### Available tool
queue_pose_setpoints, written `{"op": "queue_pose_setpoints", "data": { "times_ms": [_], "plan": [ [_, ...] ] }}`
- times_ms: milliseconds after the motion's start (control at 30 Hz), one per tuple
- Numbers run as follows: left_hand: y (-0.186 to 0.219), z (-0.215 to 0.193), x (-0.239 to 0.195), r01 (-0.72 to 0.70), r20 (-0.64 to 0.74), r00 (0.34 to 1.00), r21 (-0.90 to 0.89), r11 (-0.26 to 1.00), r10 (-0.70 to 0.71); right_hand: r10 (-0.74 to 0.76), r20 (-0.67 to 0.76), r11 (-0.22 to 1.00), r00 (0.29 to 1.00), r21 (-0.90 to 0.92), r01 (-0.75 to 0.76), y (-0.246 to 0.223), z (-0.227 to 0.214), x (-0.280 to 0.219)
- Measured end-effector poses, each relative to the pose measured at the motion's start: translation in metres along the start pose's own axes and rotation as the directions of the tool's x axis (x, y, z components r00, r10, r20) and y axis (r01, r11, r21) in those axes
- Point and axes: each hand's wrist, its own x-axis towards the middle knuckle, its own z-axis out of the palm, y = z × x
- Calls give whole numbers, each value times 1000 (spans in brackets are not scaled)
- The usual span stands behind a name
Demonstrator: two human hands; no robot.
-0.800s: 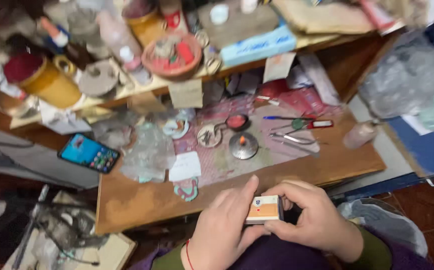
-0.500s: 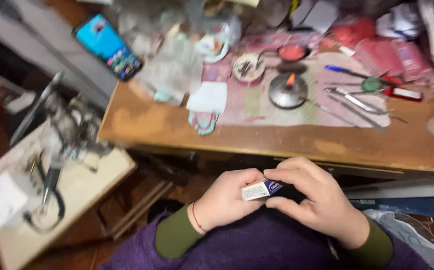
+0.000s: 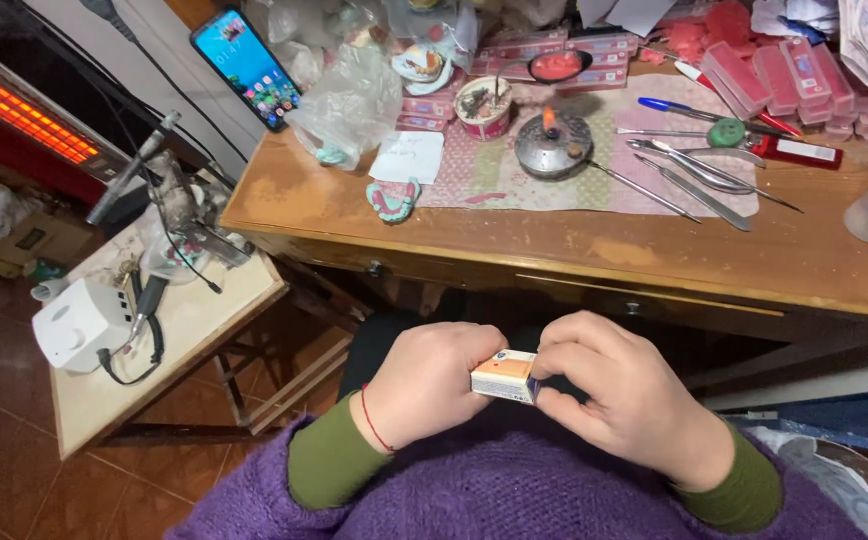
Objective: The recorder is fabricating or repairing a dental appliance by applying material to a dental model and using wire cutters.
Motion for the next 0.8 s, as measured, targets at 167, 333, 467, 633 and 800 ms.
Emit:
{"op": "queue_pose_setpoints", "data": {
  "times_ms": [167, 333, 467, 633, 800],
  "plan": [
    [-1, 10, 12, -24, 19, 1000, 45, 999, 23, -44, 65, 994, 997, -98, 50, 4, -9, -1],
    [-9, 12, 31, -124, -87, 989, -87, 989, 116, -141, -33, 979, 990, -156, 134, -9, -17, 6],
    [-26, 14, 44, -261, -182, 957, -206, 943, 225, -203, -111, 977, 973, -95, 193, -14, -17, 17],
    [-54, 7, 47, -357, -247, 924, -285, 889, 292, -257, -113, 958, 960, -163, 237, -20, 2, 35],
    [-83, -9, 44, -421, -313, 894, -350, 837, 319, -286, -68, 913, 956, -322, 250, -24, 17, 68]
  ]
}}
